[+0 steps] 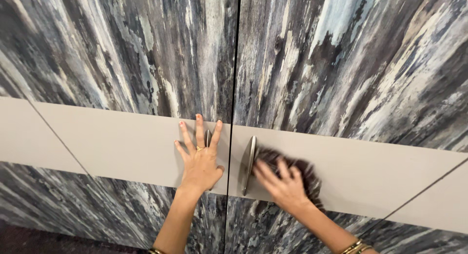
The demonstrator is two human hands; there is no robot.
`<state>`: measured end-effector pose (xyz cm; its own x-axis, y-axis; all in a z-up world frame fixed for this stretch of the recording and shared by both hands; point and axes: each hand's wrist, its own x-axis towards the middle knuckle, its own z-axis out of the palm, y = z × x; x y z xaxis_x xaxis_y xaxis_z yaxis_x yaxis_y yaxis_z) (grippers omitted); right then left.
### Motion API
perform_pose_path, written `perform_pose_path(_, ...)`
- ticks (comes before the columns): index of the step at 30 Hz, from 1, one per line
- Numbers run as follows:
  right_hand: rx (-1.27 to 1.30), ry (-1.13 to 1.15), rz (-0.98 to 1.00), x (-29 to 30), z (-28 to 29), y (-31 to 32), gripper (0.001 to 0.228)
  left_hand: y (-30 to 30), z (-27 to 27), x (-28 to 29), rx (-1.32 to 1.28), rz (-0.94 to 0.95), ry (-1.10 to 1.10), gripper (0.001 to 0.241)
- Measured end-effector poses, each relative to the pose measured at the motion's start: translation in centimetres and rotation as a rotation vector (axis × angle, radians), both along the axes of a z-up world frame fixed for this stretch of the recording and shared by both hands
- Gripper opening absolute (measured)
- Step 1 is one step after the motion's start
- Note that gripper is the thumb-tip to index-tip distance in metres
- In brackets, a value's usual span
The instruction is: The person wipes the exterior surfaces of a wardrobe with a dark cloth. They clean the patterned upper doors, the plain lower doors, and the top edge of the wardrobe.
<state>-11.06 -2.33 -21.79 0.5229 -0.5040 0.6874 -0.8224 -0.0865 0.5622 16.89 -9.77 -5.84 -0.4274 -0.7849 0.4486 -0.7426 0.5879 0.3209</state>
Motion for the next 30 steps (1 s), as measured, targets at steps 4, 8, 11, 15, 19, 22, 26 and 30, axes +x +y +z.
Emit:
perform_pose_path(4,0.436,0.254,0.163,-0.5,-1.5,1.9,0.075,0.2,0.0,-0.1,-0.026,0.008,0.006,0.124)
perform_pose_path(8,0.213,0.101,0.09,-1.4,1.7,0.5,0.085,0.1,0.0,-0.3,-0.03,0.044,0.001,0.125)
perform_pose_path(11,-0.028,-0.087,0.044,-0.3,3.2,-0.7,0.077,0.4,-0.4,-0.4,-0.037,0.064,-0.012,0.125)
perform_pose_path(15,0.217,-0.004,0.181,-0.1,1.5,0.5,0.071,0.4,0.0,-0.6,-0.003,0.094,-0.049,0.126)
perform_pose_path(19,0.865,0.34,0.285,-2.8,-0.2,2.4,0.055,0.1,0.7,-0.6,0.054,0.096,-0.081,0.124)
perform_pose_path(22,0.401,0.26,0.288,-4.5,2.8,1.9,0.056,0.2,0.4,-0.9,0.069,0.099,-0.085,0.123)
perform_pose_path(26,-0.102,-0.088,0.161,-7.2,11.7,2.1,0.054,0.1,-0.2,-0.8,0.047,0.106,-0.05,0.123)
perform_pose_path(30,-0.265,-0.208,0.014,-6.0,12.5,2.9,0.069,0.2,-0.4,-0.9,0.012,0.124,-0.057,0.123)
